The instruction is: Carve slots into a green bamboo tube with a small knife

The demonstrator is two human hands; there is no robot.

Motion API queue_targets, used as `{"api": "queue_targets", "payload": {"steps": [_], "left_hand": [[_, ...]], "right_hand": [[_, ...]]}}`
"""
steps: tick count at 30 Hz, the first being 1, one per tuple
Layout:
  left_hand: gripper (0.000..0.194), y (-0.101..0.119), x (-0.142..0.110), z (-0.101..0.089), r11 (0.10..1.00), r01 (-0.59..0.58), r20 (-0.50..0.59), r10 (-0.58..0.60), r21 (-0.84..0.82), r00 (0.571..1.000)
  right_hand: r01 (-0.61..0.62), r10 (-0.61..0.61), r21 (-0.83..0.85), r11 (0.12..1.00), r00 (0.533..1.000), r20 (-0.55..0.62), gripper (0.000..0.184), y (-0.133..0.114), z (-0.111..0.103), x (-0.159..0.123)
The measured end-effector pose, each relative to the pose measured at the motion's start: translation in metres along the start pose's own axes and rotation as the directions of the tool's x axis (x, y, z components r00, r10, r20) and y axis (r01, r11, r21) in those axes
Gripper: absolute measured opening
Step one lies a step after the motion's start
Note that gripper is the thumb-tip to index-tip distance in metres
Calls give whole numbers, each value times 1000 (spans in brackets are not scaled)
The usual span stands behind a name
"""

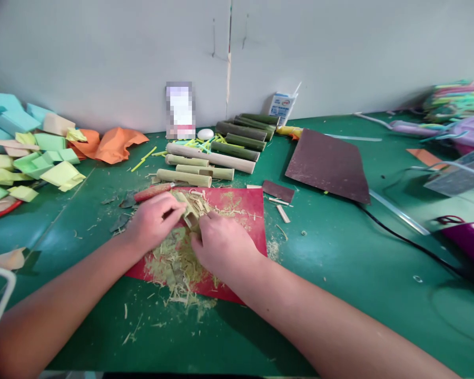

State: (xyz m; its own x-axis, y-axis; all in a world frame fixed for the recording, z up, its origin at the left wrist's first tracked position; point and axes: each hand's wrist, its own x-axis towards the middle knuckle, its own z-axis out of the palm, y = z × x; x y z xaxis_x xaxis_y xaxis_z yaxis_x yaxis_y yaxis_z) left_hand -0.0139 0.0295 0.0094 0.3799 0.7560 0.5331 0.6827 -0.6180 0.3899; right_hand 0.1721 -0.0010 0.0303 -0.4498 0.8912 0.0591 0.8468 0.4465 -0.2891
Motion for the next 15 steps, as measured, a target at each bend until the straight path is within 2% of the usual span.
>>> {"api": "queue_targets", "payload": {"steps": [2, 5, 9, 13, 15], "left_hand": [[16, 1, 0, -1, 1000, -4, 26, 5, -23, 1000], [16, 0, 0, -2, 1000, 14, -40, -13, 12, 999], [15, -1, 1, -3, 1000, -5, 56, 5, 1, 998], [18, 0, 0, -3, 999, 16, -19, -15, 38, 1000], [16, 1, 0, -3, 1000, -7, 41, 7, 6, 999]], "right_hand": [[3, -3, -3, 1000, 1000, 3, 17, 0, 0, 0], [1, -1, 1, 1000, 1000, 0, 18, 0, 0, 0], [6, -6, -4, 1000, 1000, 9, 17, 0, 1, -1], [2, -2, -6, 1000, 1000, 3, 17, 0, 1, -2], [6, -6, -14, 1000, 1000, 1, 17, 0, 1, -3]]}}
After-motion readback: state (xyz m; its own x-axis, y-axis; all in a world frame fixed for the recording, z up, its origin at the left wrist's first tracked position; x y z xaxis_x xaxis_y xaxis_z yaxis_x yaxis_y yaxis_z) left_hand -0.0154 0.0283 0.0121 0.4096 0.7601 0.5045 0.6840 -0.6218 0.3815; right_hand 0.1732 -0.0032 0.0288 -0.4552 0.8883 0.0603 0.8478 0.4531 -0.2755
